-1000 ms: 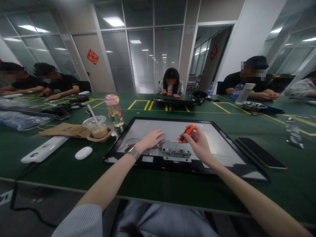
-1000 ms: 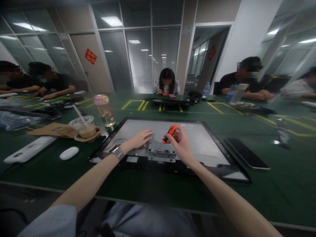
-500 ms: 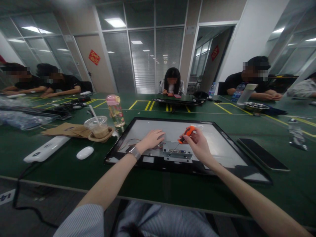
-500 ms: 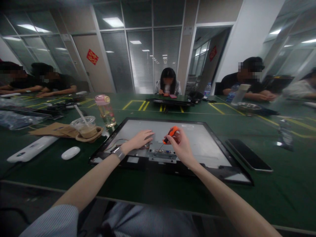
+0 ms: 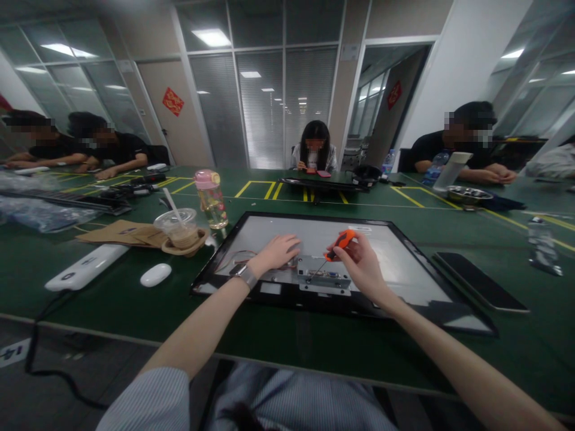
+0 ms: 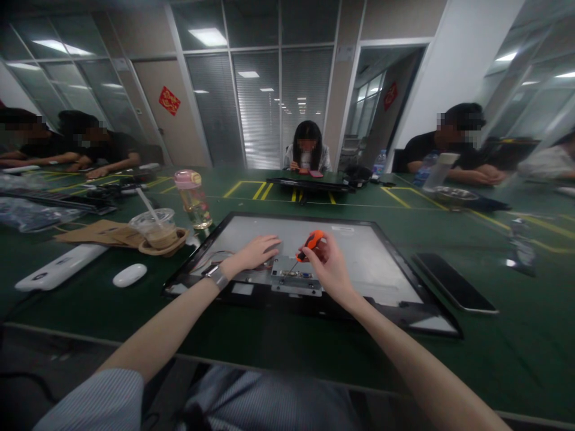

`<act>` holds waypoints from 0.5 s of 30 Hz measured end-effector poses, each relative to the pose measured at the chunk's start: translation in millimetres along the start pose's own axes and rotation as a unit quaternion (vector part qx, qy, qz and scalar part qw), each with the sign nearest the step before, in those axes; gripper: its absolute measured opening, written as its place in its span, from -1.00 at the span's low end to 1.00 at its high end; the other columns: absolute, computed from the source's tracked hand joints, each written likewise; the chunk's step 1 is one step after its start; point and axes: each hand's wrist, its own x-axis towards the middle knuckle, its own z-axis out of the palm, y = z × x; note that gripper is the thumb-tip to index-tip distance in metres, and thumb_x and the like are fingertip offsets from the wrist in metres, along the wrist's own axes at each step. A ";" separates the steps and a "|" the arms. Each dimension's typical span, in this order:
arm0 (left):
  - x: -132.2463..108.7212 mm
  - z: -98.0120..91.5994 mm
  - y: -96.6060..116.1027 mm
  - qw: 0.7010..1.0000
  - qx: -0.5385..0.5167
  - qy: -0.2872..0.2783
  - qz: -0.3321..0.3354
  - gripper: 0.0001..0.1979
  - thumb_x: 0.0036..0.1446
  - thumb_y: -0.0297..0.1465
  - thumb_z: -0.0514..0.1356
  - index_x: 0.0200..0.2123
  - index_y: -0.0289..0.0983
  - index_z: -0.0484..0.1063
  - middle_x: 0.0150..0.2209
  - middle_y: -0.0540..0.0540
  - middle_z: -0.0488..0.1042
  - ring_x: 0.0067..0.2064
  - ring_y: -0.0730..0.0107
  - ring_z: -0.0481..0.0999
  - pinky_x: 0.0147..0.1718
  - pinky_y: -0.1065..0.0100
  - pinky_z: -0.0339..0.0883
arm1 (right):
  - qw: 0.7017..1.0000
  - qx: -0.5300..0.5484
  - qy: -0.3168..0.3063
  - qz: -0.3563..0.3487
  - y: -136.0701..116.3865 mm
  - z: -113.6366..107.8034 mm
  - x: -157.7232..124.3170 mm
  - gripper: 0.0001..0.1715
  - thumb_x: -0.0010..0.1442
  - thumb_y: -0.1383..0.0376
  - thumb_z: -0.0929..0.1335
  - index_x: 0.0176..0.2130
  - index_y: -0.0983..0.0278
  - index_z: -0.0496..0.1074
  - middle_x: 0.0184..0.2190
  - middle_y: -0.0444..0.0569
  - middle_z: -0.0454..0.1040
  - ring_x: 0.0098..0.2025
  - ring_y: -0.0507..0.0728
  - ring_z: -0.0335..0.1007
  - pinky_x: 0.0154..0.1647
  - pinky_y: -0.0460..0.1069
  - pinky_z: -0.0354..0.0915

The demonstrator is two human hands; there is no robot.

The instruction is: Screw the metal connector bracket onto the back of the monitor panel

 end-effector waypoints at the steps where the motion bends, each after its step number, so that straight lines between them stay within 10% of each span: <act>1: -0.1 -0.2 0.3 1.000 0.003 0.000 0.000 -0.51 0.54 -0.24 0.00 0.41 -0.26 0.30 0.46 -0.28 0.26 0.49 0.08 0.24 0.45 0.03 0.09 | 1.000 -0.003 -0.003 -0.014 -0.1 0.4 -0.9 -0.45 0.26 -0.13 0.49 -0.03 0.13 0.30 -0.28 -0.05 0.63 -0.20 0.28 0.72 -0.14 0.22 0.68; 15: 1.6 6.2 -3.8 1.000 0.005 0.011 0.005 -0.52 0.53 -0.22 -0.01 0.38 -0.25 0.31 0.44 -0.27 0.31 0.48 0.05 0.26 0.44 0.01 0.12 | 0.986 -0.088 -0.100 -0.103 -13.3 1.0 3.5 -0.60 0.41 -0.01 0.38 0.05 0.17 0.29 -0.23 0.08 0.69 -0.16 0.29 0.73 -0.10 0.22 0.65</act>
